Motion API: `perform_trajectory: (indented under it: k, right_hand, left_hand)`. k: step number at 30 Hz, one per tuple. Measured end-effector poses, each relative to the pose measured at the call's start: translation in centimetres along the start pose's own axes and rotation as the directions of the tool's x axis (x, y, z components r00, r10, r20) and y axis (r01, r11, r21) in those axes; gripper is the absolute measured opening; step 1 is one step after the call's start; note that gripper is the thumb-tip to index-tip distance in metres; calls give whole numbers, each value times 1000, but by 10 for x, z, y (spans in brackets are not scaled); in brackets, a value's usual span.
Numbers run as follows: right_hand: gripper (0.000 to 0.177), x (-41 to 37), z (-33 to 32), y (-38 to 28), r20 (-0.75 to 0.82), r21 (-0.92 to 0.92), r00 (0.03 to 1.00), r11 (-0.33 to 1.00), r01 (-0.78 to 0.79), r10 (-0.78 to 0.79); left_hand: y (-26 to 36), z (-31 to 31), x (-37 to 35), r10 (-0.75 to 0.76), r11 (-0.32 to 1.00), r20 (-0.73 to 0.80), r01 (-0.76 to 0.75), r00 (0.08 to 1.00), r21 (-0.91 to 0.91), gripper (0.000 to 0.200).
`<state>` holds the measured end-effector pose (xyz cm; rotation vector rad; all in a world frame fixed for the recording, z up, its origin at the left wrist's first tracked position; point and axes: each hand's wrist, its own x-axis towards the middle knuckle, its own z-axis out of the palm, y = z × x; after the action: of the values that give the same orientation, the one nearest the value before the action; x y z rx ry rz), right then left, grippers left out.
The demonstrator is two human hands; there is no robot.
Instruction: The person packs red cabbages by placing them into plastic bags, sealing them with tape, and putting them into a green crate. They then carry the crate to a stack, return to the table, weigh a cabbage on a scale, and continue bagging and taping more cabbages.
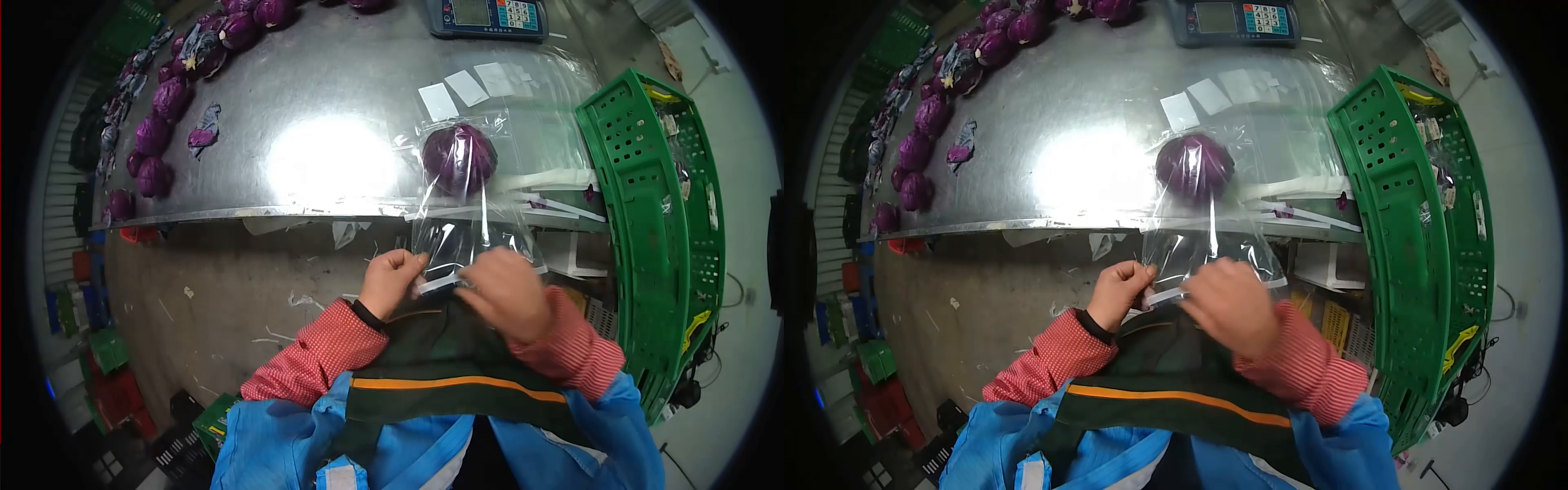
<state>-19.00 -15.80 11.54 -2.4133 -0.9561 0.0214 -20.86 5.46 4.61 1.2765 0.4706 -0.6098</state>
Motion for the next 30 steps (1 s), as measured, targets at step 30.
perform_trajectory:
  k: [30]
  right_hand:
    - [46,-82,-36,99,-153,-362,926,852,-377,345]
  left_hand:
    - [-16,-15,14,793,404,10,-538,609,740,60]
